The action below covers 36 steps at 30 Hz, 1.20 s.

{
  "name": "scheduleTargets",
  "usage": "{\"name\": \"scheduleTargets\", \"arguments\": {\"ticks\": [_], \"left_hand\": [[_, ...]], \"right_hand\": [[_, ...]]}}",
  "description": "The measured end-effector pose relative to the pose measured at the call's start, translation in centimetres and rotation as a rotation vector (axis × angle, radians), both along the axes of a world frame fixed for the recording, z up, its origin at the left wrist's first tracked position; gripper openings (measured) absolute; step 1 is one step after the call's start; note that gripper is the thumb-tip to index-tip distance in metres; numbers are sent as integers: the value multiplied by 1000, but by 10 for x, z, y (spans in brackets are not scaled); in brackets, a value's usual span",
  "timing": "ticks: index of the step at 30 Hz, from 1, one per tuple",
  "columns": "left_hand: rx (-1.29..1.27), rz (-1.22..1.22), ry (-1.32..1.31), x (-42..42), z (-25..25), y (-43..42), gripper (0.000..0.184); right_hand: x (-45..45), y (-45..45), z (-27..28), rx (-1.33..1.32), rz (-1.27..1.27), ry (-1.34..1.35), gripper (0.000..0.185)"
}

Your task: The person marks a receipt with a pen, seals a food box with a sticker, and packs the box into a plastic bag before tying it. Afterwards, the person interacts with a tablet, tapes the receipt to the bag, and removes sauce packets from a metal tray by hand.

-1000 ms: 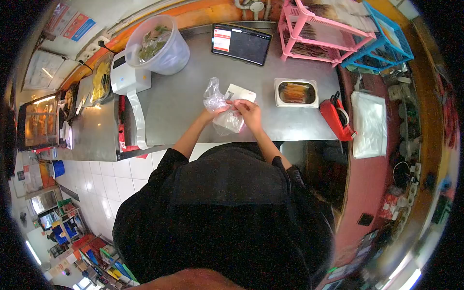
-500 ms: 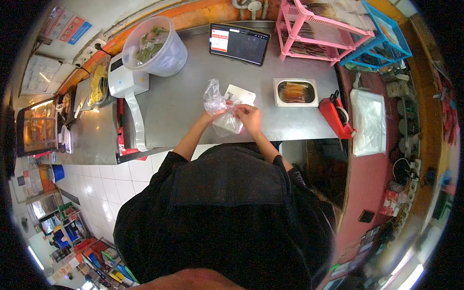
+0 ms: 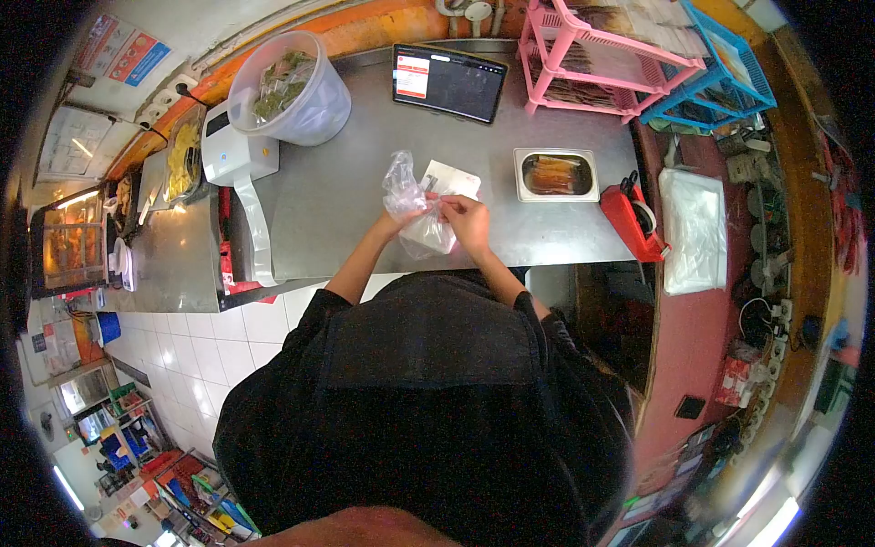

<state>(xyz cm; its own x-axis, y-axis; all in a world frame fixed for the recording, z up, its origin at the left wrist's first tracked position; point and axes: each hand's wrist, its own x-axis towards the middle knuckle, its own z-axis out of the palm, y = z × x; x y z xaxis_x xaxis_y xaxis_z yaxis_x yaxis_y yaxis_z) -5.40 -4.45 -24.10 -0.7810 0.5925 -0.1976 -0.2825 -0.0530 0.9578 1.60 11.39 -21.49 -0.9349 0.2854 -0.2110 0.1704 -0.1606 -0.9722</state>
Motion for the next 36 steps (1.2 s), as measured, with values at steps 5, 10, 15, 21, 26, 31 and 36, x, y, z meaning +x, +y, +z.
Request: {"name": "scheduleTargets", "arguments": {"ticks": [5, 10, 15, 21, 26, 31, 36], "left_hand": [[-131, 44, 24, 3, 9, 3, 36], [-133, 70, 8, 4, 9, 4, 48], [-100, 52, 25, 4, 7, 3, 48], [-81, -5, 66, 3, 7, 0, 31], [-132, 4, 173, 4, -2, -2, 25], [-193, 52, 290, 1, -15, 1, 29], [-325, 206, 174, 5, 9, -1, 39]], "right_hand": [[-8, 0, 1, 34, -37, -30, 13], [1, -2, 0, 63, -12, -44, 11], [2, -3, 9, 10, -32, -47, 10], [-7, -1, 6, -47, -21, -52, 10], [-16, 5, 12, -266, 28, -221, 13], [-18, 15, 13, -272, 170, -353, 12], [5, 22, 8, 414, 567, 172, 8]]}}
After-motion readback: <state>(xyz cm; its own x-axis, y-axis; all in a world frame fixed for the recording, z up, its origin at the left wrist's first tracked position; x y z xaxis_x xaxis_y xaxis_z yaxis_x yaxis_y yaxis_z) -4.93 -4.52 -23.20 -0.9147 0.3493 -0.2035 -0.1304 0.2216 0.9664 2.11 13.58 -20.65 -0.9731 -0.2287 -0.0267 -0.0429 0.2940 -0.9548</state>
